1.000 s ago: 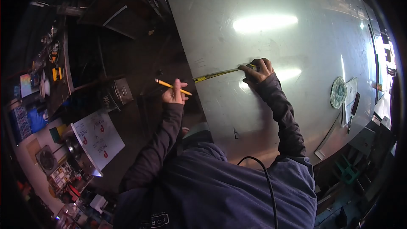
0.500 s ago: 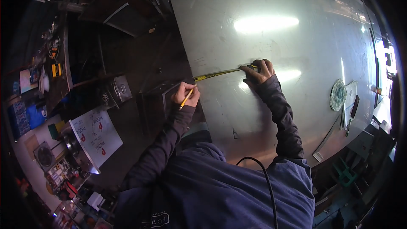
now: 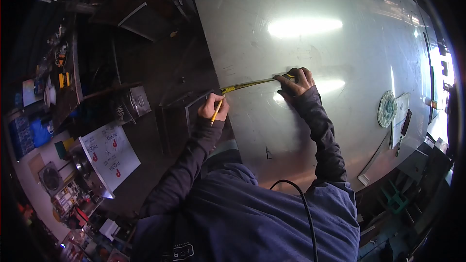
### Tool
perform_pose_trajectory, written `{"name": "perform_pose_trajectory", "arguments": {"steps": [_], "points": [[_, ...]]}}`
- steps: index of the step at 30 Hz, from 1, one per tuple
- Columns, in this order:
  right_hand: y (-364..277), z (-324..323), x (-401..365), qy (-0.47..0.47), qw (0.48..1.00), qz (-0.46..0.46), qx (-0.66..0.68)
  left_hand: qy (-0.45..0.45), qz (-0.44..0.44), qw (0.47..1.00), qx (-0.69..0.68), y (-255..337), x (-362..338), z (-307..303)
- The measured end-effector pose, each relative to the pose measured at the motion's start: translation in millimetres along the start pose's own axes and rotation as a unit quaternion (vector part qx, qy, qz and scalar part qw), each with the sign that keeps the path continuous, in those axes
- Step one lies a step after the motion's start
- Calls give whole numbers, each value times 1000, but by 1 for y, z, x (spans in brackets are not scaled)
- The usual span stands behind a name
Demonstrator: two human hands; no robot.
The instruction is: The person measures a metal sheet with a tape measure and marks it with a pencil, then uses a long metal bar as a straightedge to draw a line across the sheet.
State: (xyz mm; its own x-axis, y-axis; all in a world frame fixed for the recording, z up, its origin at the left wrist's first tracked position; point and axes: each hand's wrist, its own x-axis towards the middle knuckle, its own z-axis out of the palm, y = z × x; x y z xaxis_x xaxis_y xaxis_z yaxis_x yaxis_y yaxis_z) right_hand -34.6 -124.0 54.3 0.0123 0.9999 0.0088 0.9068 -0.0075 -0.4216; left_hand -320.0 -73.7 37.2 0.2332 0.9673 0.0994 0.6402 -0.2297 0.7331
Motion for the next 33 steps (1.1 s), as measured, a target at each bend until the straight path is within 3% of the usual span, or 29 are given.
{"name": "perform_pose_trajectory", "arguments": {"steps": [12, 14, 15, 18, 21, 25, 32, 33], "points": [[-2, -1, 1, 10, 1000, -2, 3, -22, 11, 1000, -10, 0, 7, -5], [0, 0, 0, 11, 1000, -4, -1, -261, -157, 952, 36, -7, 18, -11], [1, 2, 0, 13, 1000, -11, -5, -258, -158, 953, 36, -9, 14, -11], [3, 4, 2, 17, 1000, -11, -6, -102, -99, 985, -97, -15, 2, -9], [2, 4, 0, 10, 1000, -4, -6, -53, -88, 990, -94, -13, -1, -4], [1, 3, 0, 17, 1000, -2, -7, -69, -82, 994, -29, -8, 0, -5], [0, 3, 0, 19, 1000, 0, 0, -37, -21, 999, -35, 2, 6, -7], [0, 2, 0, 18, 1000, 2, -1, -136, -52, 989, 28, 8, 14, -13]]}}
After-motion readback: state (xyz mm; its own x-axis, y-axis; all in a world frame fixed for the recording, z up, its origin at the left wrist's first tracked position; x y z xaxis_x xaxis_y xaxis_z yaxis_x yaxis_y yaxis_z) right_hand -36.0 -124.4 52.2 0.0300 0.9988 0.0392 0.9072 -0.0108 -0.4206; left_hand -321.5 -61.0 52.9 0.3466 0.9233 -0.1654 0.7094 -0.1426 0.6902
